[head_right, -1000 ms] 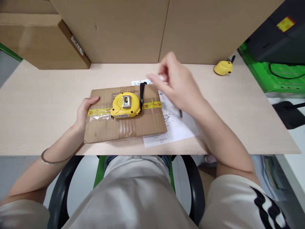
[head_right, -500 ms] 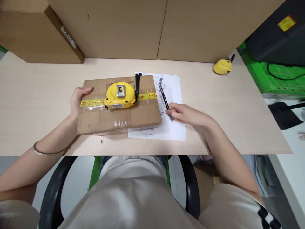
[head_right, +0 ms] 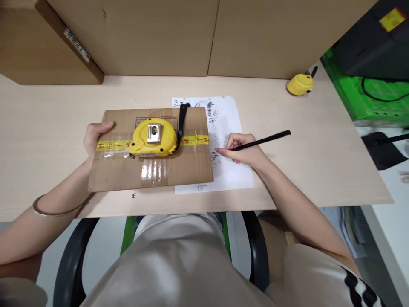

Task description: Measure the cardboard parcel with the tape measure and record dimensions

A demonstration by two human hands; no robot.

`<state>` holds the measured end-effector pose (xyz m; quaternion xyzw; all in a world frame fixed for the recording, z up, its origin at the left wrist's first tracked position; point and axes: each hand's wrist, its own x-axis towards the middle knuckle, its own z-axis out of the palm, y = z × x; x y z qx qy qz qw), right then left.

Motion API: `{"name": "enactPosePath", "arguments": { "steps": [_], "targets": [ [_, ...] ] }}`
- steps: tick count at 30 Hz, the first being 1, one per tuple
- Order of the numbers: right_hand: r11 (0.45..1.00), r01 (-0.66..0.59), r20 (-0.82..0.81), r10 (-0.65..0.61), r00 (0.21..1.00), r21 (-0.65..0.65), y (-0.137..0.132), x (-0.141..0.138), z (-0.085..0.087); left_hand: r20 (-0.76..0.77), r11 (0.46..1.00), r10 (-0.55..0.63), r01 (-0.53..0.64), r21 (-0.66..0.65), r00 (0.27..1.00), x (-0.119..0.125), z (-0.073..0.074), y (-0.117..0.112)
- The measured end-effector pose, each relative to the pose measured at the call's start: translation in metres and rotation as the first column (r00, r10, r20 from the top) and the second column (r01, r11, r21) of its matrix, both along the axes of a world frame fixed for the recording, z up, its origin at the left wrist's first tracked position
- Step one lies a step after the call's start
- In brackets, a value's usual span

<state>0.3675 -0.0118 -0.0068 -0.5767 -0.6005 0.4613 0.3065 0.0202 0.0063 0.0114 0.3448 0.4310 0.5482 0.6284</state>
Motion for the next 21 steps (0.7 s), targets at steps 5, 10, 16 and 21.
{"name": "enactPosePath", "arguments": {
  "steps": [5, 10, 16, 21],
  "targets": [
    [0.999, 0.021, 0.029, -0.022, 0.999, 0.042, -0.002, 0.001, -0.001, 0.018, 0.997, 0.071, -0.071, 0.012, 0.997, 0.008, 0.006, -0.005],
    [1.0, -0.009, 0.03, 0.009, 1.0, 0.016, -0.002, 0.005, -0.007, 0.048, 0.999, 0.048, -0.047, -0.004, 0.998, 0.004, 0.003, -0.003],
    [1.0, -0.016, 0.037, 0.016, 0.999, 0.012, -0.001, 0.008, -0.008, 0.047, 0.999, 0.006, -0.008, 0.036, 0.999, 0.0, 0.0, -0.001],
    [0.999, 0.012, 0.042, -0.013, 0.999, 0.033, -0.001, 0.008, -0.01, 0.022, 0.999, -0.011, 0.01, 0.034, 1.0, -0.001, 0.0, 0.0]
  ]
}}
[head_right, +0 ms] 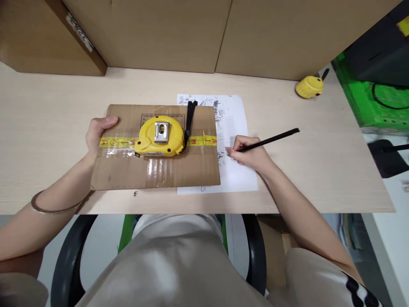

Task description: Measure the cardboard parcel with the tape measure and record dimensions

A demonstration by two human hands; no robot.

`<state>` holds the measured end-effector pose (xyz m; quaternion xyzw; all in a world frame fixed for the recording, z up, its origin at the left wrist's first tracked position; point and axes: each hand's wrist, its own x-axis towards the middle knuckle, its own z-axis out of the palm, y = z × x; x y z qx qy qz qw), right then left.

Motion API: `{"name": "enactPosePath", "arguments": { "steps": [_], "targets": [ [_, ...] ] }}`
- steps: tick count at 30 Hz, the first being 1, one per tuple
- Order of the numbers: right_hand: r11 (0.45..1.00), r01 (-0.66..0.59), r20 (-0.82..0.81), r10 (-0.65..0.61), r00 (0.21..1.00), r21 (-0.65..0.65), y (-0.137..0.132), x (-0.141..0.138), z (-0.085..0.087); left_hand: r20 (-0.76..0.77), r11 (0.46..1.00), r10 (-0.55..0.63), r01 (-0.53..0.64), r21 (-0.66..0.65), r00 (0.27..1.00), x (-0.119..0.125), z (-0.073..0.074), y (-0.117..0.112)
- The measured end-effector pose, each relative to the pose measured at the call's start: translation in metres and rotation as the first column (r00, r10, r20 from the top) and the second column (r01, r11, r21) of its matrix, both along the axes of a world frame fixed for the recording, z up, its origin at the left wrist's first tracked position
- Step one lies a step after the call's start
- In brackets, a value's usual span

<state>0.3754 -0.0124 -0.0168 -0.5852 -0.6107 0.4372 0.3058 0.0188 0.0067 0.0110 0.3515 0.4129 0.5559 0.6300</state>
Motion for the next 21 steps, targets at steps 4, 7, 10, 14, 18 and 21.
{"name": "enactPosePath", "arguments": {
  "steps": [4, 7, 10, 14, 18, 21],
  "targets": [
    [1.0, -0.016, 0.004, 0.016, 1.0, 0.002, 0.0, 0.0, -0.001, 0.013, 1.0, 0.0, 0.0, 0.014, 1.0, 0.001, 0.002, -0.002],
    [1.0, -0.014, 0.015, 0.014, 1.0, 0.014, 0.0, 0.001, 0.0, 0.029, 1.0, 0.019, -0.019, -0.015, 0.999, 0.005, 0.007, -0.007],
    [0.999, 0.0, 0.037, -0.002, 0.999, 0.041, 0.0, 0.003, 0.002, 0.009, 0.999, 0.034, -0.034, -0.023, 0.999, 0.007, 0.011, -0.011],
    [0.999, 0.011, 0.037, -0.013, 0.999, 0.053, -0.001, 0.004, 0.002, 0.014, 0.998, 0.029, -0.028, -0.061, 0.999, 0.006, 0.01, -0.011],
    [0.999, 0.003, 0.037, -0.005, 0.999, 0.051, -0.001, 0.004, 0.0, 0.028, 0.999, 0.019, -0.018, -0.037, 0.999, 0.005, 0.007, -0.008],
    [0.999, -0.006, 0.039, 0.005, 0.999, 0.04, 0.0, 0.005, 0.0, 0.009, 0.999, 0.03, -0.03, 0.017, 1.0, 0.005, 0.007, -0.008]
  ]
}}
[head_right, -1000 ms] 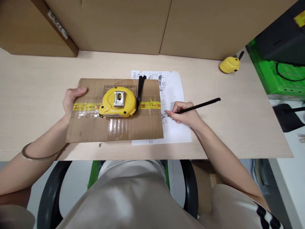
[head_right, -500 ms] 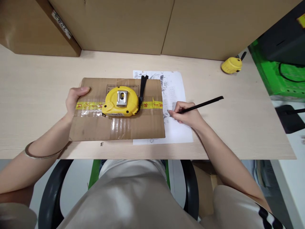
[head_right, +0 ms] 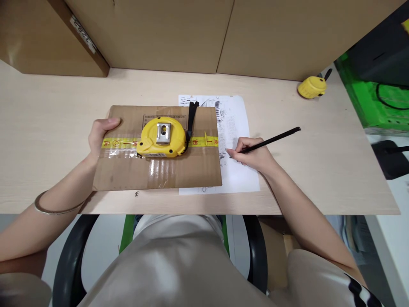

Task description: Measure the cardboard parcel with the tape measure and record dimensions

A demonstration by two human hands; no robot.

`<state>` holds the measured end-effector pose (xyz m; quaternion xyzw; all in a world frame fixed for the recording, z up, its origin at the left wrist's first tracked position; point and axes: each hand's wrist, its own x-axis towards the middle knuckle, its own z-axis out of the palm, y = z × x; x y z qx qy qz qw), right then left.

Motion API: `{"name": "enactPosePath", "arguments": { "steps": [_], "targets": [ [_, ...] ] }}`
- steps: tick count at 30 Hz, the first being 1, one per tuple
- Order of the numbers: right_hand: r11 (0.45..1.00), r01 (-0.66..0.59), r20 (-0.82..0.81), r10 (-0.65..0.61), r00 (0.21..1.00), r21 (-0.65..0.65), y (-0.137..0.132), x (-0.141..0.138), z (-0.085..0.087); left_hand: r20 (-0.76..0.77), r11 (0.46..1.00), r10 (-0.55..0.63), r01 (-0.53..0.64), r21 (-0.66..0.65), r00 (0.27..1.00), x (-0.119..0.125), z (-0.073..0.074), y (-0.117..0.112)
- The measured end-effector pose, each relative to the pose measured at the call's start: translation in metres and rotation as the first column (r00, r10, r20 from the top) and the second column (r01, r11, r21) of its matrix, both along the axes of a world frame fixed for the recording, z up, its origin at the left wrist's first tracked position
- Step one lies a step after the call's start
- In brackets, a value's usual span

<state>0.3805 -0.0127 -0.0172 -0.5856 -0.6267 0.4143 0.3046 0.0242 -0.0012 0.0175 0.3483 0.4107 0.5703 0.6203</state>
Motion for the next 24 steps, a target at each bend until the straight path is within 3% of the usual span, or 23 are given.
{"name": "enactPosePath", "arguments": {
  "steps": [14, 24],
  "targets": [
    [1.0, -0.004, 0.016, 0.004, 1.0, 0.015, 0.002, 0.004, -0.002, 0.013, 1.0, 0.025, -0.026, 0.009, 1.0, -0.001, -0.002, -0.001],
    [0.999, 0.02, 0.051, -0.022, 0.998, 0.05, 0.003, 0.003, -0.004, 0.003, 0.995, -0.079, 0.079, 0.063, 0.997, -0.012, -0.017, 0.01]
  ]
}}
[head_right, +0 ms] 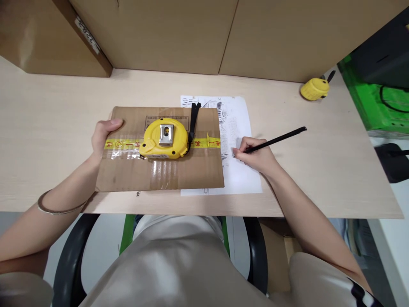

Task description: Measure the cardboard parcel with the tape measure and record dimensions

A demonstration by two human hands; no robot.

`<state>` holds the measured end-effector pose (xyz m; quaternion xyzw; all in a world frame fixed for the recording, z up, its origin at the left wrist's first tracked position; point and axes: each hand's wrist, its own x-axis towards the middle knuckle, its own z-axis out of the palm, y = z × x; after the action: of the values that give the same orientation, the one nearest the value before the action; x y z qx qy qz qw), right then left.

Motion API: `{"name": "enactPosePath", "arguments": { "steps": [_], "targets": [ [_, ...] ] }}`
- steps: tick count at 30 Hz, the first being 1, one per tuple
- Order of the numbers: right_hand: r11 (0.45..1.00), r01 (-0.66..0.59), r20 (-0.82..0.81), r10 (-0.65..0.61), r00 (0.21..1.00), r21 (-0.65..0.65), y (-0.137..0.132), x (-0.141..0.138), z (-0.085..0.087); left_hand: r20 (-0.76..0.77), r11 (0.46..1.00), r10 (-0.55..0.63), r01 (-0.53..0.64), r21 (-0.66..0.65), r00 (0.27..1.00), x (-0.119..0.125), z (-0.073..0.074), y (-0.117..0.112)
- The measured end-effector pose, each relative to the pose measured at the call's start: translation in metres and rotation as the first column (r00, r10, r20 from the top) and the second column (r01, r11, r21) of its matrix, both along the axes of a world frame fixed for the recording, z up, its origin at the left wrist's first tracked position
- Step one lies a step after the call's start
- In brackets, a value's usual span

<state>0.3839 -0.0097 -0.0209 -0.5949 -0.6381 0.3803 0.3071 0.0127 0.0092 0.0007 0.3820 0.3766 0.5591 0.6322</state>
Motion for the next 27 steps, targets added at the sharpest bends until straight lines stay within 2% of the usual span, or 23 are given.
{"name": "enactPosePath", "arguments": {
  "steps": [6, 10, 18, 23, 27],
  "targets": [
    [1.0, 0.018, 0.004, -0.017, 1.0, -0.006, 0.001, 0.001, -0.003, 0.02, 0.999, 0.045, -0.045, -0.007, 0.999, 0.007, 0.01, -0.011],
    [1.0, 0.019, 0.012, -0.019, 1.0, -0.001, 0.002, 0.001, -0.004, 0.013, 0.997, 0.042, -0.041, -0.058, 0.999, 0.006, 0.009, -0.012],
    [1.0, -0.008, 0.014, 0.008, 1.0, -0.022, 0.002, 0.003, -0.005, -0.032, 0.999, 0.031, -0.032, -0.038, 0.999, 0.007, 0.012, -0.015],
    [1.0, 0.008, 0.021, -0.008, 1.0, -0.005, 0.004, 0.003, -0.007, -0.048, 0.999, 0.043, -0.043, -0.003, 0.998, 0.005, 0.008, -0.014],
    [0.998, -0.049, 0.047, 0.052, 0.998, -0.048, 0.006, 0.002, -0.001, -0.025, 0.998, 0.05, -0.049, 0.031, 0.998, 0.004, 0.004, -0.011]
  ]
}}
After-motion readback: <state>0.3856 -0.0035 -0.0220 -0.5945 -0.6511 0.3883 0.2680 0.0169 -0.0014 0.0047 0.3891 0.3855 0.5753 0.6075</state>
